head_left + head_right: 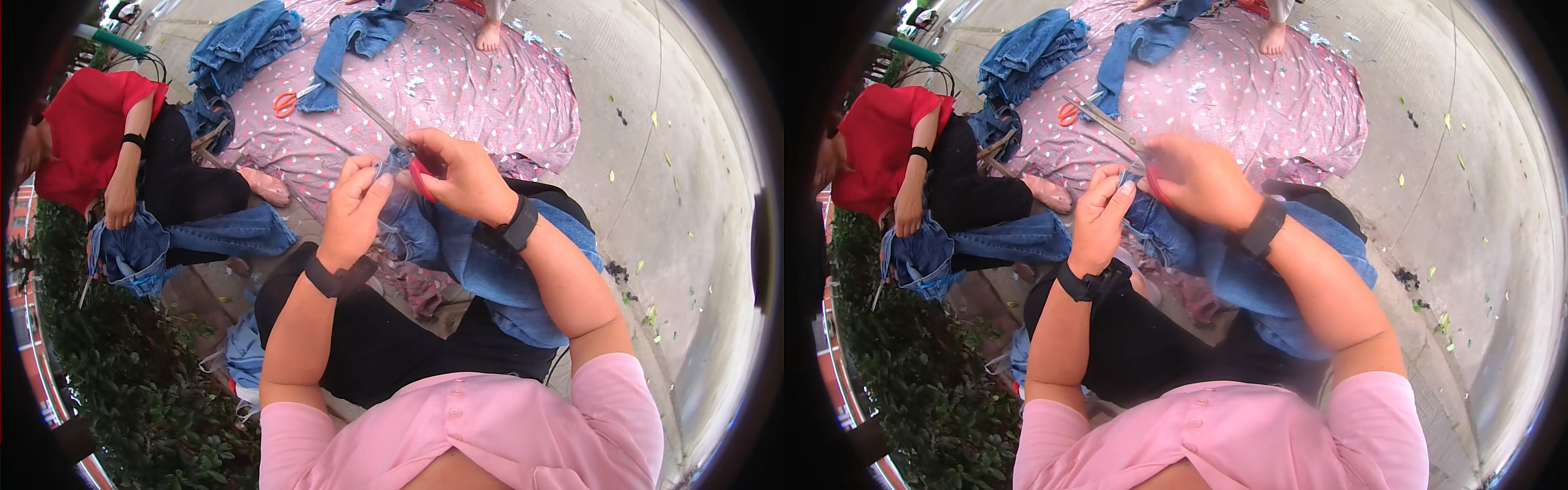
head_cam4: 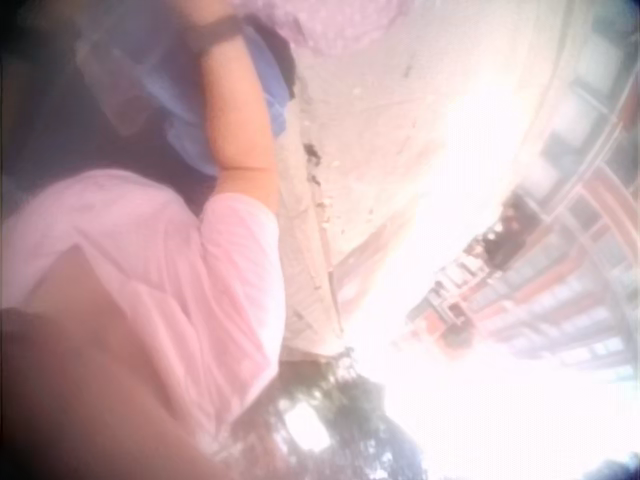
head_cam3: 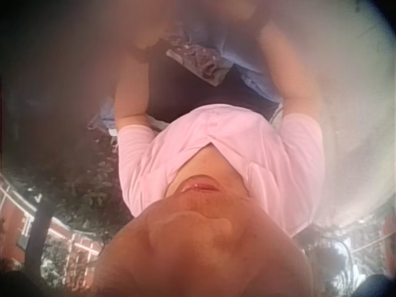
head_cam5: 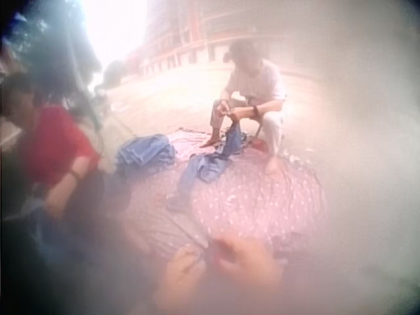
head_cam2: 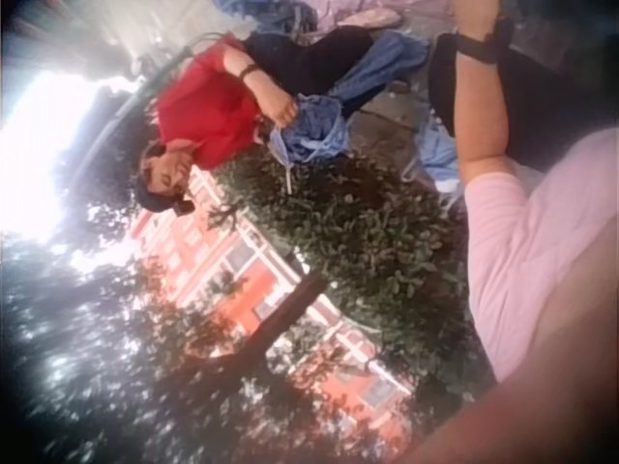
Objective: Cutting seams and hardware off of blue denim jeans using scissors.
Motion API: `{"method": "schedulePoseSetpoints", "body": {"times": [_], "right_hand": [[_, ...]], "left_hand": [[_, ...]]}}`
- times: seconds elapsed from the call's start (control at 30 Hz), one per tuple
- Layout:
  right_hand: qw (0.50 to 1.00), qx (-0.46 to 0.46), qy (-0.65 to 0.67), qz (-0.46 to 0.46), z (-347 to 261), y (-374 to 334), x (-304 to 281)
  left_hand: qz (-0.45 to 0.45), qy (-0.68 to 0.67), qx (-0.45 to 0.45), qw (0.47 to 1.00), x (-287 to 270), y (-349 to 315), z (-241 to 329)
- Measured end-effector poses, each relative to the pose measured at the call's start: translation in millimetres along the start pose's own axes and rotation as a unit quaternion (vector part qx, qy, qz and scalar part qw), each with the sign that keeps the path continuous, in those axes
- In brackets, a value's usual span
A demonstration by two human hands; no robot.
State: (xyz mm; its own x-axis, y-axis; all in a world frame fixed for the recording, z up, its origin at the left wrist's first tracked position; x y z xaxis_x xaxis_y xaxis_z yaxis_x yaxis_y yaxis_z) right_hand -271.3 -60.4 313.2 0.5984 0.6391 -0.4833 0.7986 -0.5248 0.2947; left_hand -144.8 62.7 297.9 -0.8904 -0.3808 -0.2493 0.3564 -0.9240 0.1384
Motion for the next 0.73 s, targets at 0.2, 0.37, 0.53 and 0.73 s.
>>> {"method": "schedulePoseSetpoints", "body": {"times": [0.2,0.37,0.53,0.73], "right_hand": [[0.995,-0.030,-0.039,-0.090,-9,-4,-8],[0.987,-0.022,-0.066,-0.148,-12,-6,-12],[0.983,-0.013,-0.088,-0.160,-12,-6,-11],[0.982,-0.004,-0.080,-0.174,-13,-6,-12]], "left_hand": [[0.011,-0.109,-0.022,0.994,-8,0,-4],[0.033,-0.163,-0.012,0.986,-7,3,4],[0.032,-0.157,-0.017,0.987,-7,1,1],[0.043,-0.153,0.023,0.987,-7,2,2]]}}
Point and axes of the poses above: each hand's wrist, its own y-axis towards the middle knuckle, its own x-axis out of the palm, z = x × y, the point moved 3 cm from there along y, towards the middle knuckle, and after that the axes turned 3 degrees about -z, right-handed, at the moved point
